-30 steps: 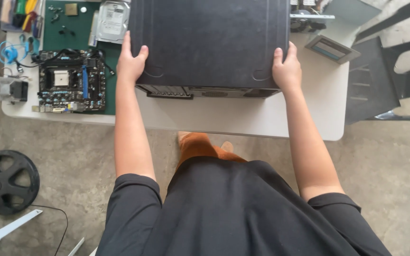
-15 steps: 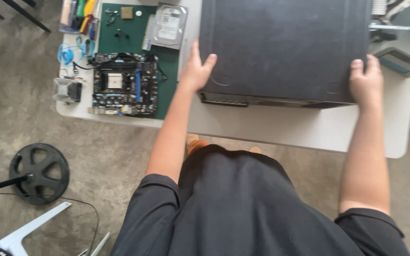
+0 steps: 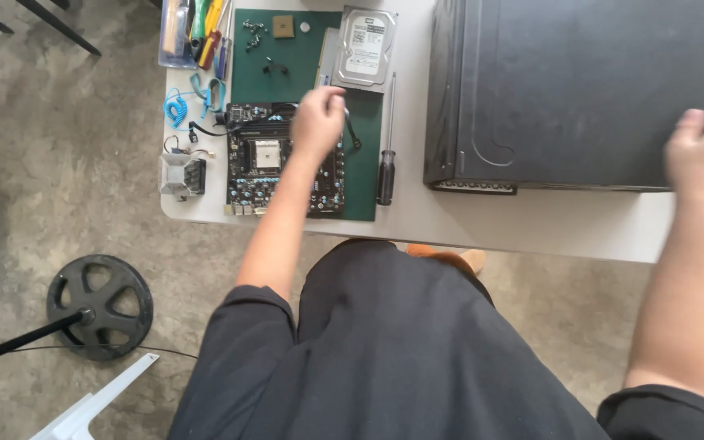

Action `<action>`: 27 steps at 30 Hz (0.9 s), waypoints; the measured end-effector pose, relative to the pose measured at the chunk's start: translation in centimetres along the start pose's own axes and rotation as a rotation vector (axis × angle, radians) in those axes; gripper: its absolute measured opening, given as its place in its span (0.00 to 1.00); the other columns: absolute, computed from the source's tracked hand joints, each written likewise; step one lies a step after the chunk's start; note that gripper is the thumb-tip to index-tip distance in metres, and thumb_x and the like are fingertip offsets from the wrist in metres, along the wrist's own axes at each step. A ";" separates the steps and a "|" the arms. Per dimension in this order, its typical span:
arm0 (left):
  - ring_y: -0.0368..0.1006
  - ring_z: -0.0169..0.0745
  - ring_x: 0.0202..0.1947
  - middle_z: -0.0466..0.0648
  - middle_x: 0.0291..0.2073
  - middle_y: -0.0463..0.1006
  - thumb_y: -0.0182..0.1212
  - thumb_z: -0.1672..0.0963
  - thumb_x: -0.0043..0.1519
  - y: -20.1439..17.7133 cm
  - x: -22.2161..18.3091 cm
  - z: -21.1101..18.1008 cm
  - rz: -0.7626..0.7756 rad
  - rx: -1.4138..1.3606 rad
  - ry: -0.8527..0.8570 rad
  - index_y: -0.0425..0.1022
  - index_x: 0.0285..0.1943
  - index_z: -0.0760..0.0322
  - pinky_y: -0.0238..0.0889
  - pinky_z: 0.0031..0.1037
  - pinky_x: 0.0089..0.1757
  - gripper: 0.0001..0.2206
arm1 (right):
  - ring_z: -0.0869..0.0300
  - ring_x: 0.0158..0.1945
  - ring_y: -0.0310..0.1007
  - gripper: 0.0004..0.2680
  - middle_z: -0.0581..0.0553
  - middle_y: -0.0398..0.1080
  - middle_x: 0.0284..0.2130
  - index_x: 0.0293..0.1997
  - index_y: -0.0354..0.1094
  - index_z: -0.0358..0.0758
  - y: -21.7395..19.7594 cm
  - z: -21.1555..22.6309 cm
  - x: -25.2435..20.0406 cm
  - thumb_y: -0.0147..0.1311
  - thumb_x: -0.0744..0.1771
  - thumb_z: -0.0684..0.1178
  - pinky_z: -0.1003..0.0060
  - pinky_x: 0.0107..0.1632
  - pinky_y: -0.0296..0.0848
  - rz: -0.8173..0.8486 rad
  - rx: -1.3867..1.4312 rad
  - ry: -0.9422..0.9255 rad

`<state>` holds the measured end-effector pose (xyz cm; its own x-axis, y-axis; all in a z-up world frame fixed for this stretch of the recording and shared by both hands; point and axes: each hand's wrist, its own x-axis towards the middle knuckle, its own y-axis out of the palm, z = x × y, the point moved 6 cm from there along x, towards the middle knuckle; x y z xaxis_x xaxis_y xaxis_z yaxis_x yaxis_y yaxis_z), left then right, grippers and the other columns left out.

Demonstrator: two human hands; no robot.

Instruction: Aligning and installing the side panel of a desktop computer case using a screwdriver.

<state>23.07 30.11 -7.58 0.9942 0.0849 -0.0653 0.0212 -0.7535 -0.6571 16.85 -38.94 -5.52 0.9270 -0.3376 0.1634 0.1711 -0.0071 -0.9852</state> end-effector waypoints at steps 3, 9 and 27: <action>0.80 0.51 0.44 0.47 0.46 0.84 0.49 0.54 0.66 -5.2 4.3 6.9 -0.214 0.112 -0.064 0.84 0.49 0.51 0.72 0.47 0.42 0.14 | 0.28 0.72 0.46 0.23 0.15 0.55 0.71 0.76 0.62 0.16 -7.4 17.5 -4.0 0.63 0.73 0.42 0.21 0.63 0.49 -0.159 0.166 -0.302; 0.76 0.56 0.46 0.46 0.48 0.79 0.56 0.58 0.67 -10.4 11.6 16.1 -0.263 0.435 -0.138 0.83 0.48 0.47 0.62 0.52 0.52 0.10 | 0.38 0.80 0.39 0.25 0.30 0.46 0.79 0.81 0.54 0.37 -7.3 25.5 -4.9 0.42 0.73 0.60 0.29 0.72 0.28 0.159 0.304 -0.130; 0.69 0.49 0.44 0.44 0.41 0.78 0.71 0.57 0.63 -9.0 20.0 17.7 -0.314 0.660 0.135 0.87 0.43 0.48 0.49 0.45 0.48 0.04 | 0.32 0.78 0.47 0.22 0.28 0.52 0.77 0.77 0.62 0.33 -7.1 25.8 -4.4 0.52 0.73 0.53 0.27 0.71 0.34 0.067 0.336 -0.172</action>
<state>40.87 50.12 -16.27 0.9568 0.1192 0.2651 0.2817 -0.1546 -0.9470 20.20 -13.17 2.04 0.9775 -0.1636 0.1334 0.1814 0.3280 -0.9271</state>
